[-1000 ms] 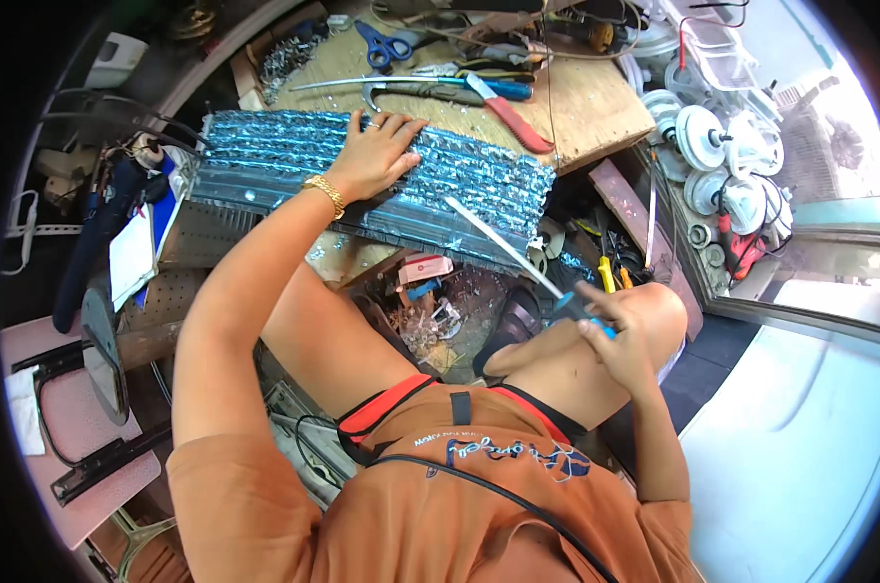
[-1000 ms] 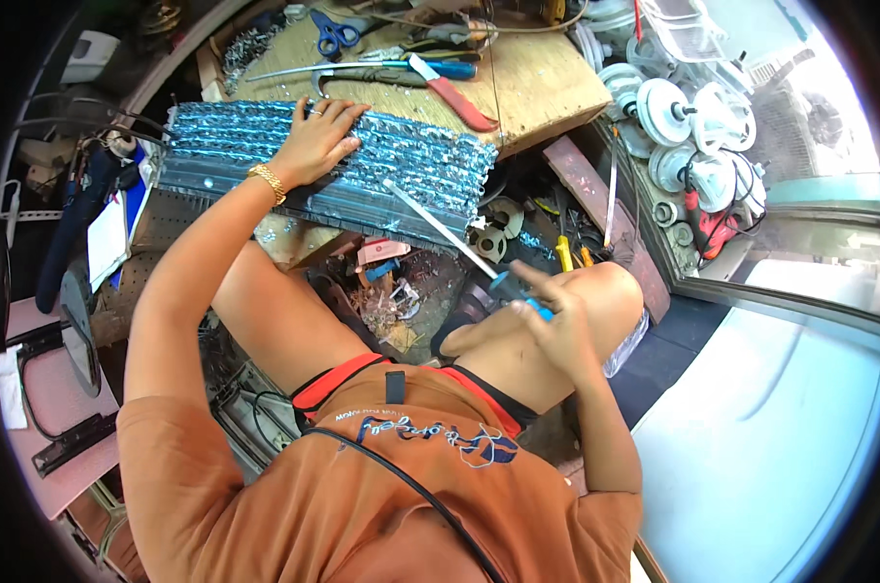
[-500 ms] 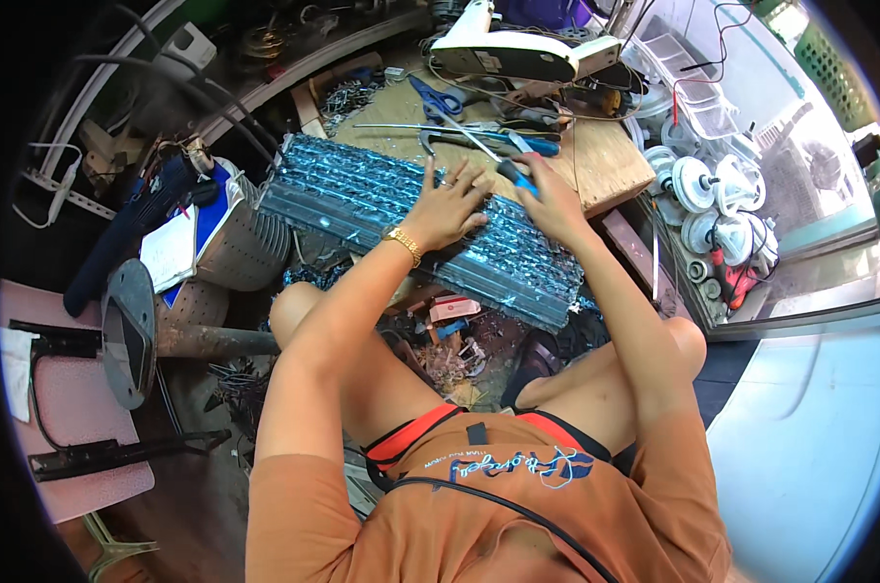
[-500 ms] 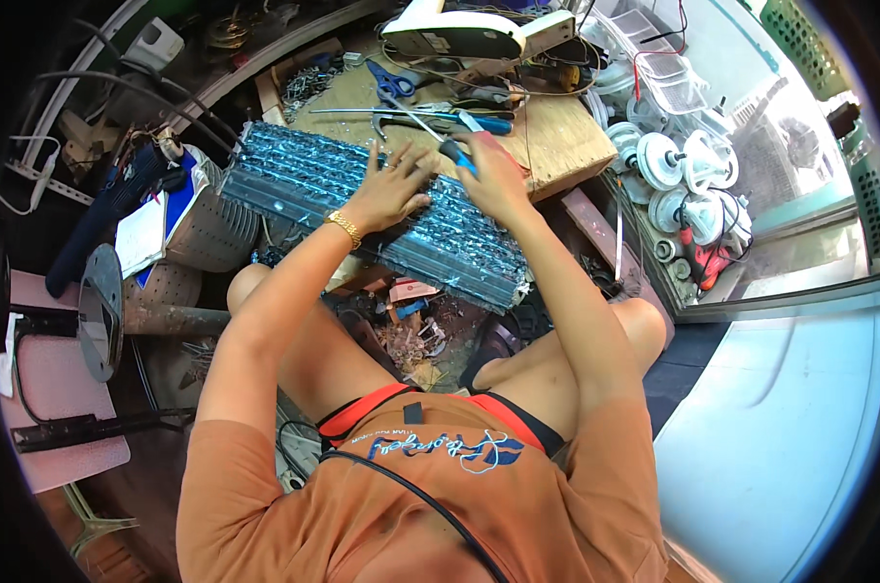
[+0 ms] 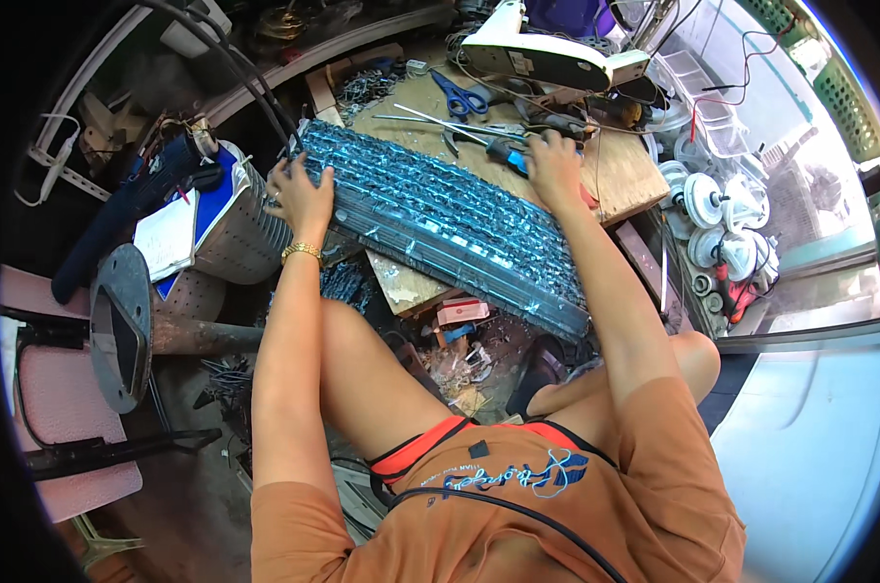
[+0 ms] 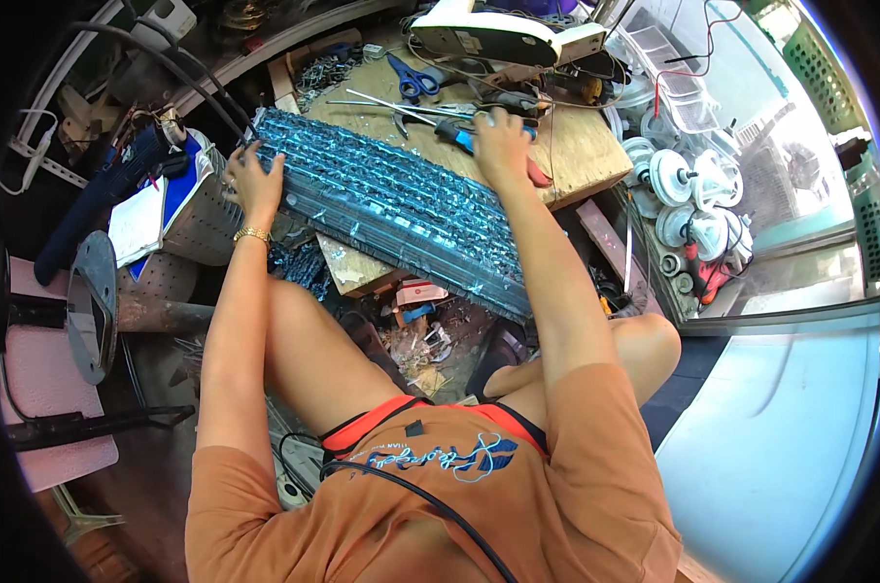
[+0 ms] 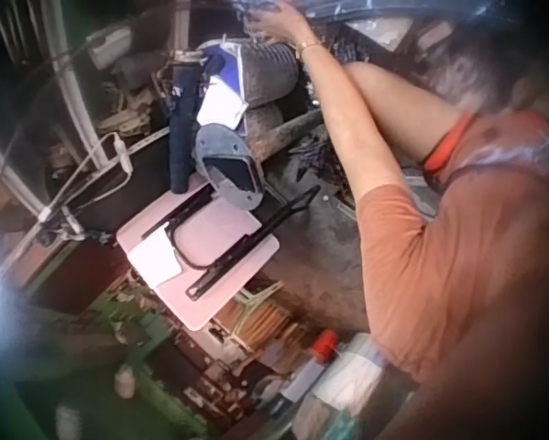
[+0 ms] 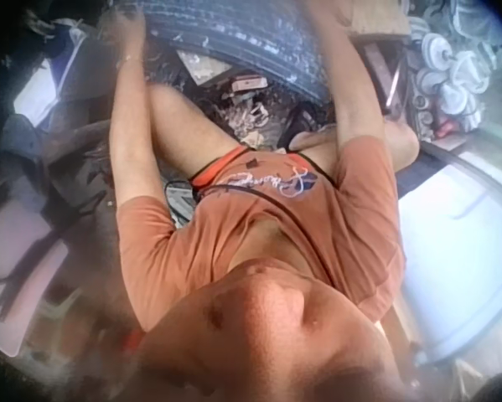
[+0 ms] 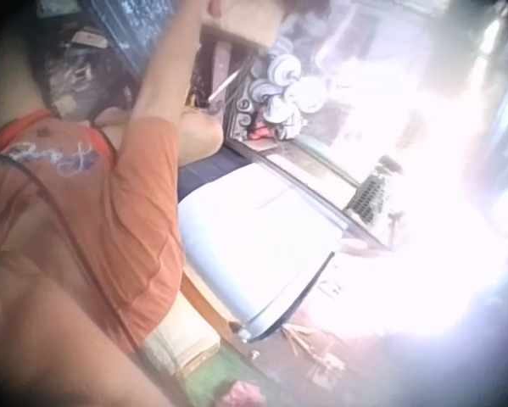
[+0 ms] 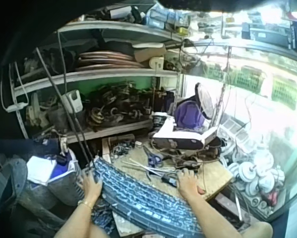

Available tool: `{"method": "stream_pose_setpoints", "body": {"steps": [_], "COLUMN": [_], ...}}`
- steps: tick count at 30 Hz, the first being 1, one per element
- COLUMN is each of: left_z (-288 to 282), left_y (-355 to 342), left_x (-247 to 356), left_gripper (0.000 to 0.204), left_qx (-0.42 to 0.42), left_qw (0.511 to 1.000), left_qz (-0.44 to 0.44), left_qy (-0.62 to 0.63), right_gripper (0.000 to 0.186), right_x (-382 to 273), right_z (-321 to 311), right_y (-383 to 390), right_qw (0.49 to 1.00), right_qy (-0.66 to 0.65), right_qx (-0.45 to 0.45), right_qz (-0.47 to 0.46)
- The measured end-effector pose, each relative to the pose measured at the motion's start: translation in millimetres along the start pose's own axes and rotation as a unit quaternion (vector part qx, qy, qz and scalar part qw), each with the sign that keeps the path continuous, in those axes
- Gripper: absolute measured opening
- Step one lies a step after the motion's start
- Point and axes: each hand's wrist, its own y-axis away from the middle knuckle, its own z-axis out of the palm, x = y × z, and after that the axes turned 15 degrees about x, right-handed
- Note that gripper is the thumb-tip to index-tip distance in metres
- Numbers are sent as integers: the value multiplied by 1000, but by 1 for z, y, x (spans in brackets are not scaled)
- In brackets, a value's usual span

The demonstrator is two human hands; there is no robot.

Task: The person straightens the fins of an air conditioner evaporator coil using a flathead screwdriver by running the tip between the rows of blue aluminum fins.

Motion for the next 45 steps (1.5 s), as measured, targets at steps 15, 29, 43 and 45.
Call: {"method": "stream_pose_setpoints", "body": {"steps": [15, 29, 43, 45], "left_z": [16, 16, 22, 22], "left_y": [-7, -15, -5, -6], "left_x": [3, 26, 19, 20], "left_gripper": [87, 107, 131, 131], "left_qx": [-53, -13, -24, -22], "left_qw": [990, 1000, 998, 999], "left_qz": [-127, -12, 2, 6], "left_qy": [14, -5, 51, 47], "right_gripper": [43, 26, 29, 30], "right_x": [69, -115, -180, -181], "right_z": [18, -59, -77, -78], "right_y": [-7, -42, -6, -7], "right_qw": [991, 966, 955, 957], "right_qy": [-26, -128, -82, -80], "right_qx": [2, -223, -261, -256], "right_qz": [134, 18, -112, -110]}}
